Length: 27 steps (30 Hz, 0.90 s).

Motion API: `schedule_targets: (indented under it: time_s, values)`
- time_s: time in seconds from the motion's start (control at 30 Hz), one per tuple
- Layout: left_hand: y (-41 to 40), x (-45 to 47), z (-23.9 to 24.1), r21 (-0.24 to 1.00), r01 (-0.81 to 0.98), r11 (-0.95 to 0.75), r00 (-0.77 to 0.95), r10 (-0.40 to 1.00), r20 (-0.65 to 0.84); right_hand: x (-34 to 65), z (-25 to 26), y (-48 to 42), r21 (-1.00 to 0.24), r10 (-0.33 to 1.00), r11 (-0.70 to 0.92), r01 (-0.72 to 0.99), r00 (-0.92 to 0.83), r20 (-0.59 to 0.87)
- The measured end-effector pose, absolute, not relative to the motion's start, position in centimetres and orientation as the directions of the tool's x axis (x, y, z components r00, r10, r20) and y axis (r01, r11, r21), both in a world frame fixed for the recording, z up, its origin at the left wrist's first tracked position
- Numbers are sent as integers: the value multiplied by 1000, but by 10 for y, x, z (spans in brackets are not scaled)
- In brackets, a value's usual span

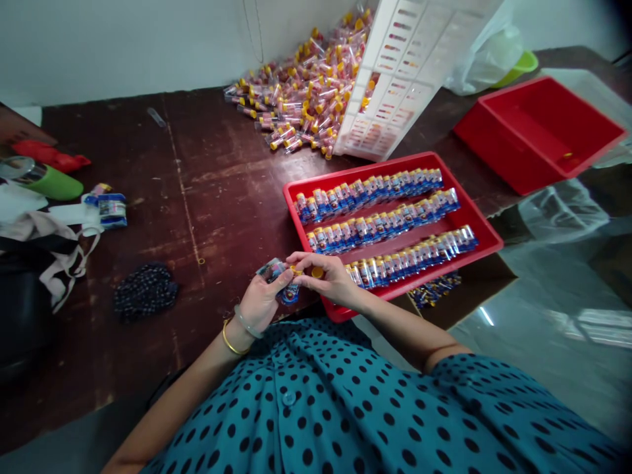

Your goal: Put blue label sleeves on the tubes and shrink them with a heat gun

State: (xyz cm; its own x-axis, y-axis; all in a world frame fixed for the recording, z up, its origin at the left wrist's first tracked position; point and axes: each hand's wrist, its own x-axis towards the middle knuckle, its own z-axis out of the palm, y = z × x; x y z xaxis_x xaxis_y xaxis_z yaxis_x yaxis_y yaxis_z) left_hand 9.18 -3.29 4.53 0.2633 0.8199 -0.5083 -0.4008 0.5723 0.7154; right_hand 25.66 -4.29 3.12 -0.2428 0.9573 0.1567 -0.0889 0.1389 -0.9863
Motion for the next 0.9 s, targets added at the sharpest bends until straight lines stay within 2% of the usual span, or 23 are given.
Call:
schedule_targets:
  time_s: [0.13,0.27,0.33,0.5,0.6,0.67,0.8,0.9]
  values:
    - [-30,95,43,736,-389,555,273,832,-483,253,32,-44,-990,971,101,-98,-208,120]
    - [-28,99,42,731,-366,576,291,817,-498,275,34,-36,-981,975,-124,-149,-203,-92]
    - [-27,100,42,721,-322,614,334,786,-520,309,40,-29,-974,972,-191,-121,-165,-170]
    - [-25,99,39,723,-150,674,462,694,-552,404,60,-34,-954,959,-279,112,76,-271]
    - [-27,101,37,740,-33,672,520,644,-562,412,50,-50,-905,941,-332,265,22,-338]
    - [-29,103,36,738,5,675,538,621,-571,396,36,-61,-893,944,-305,331,-16,-328]
    - [-33,105,32,718,-30,696,558,607,-565,358,17,-73,-842,971,-195,502,-21,-238]
    - [-35,103,28,685,-64,726,565,592,-574,342,17,-74,-802,967,-181,570,-46,-250]
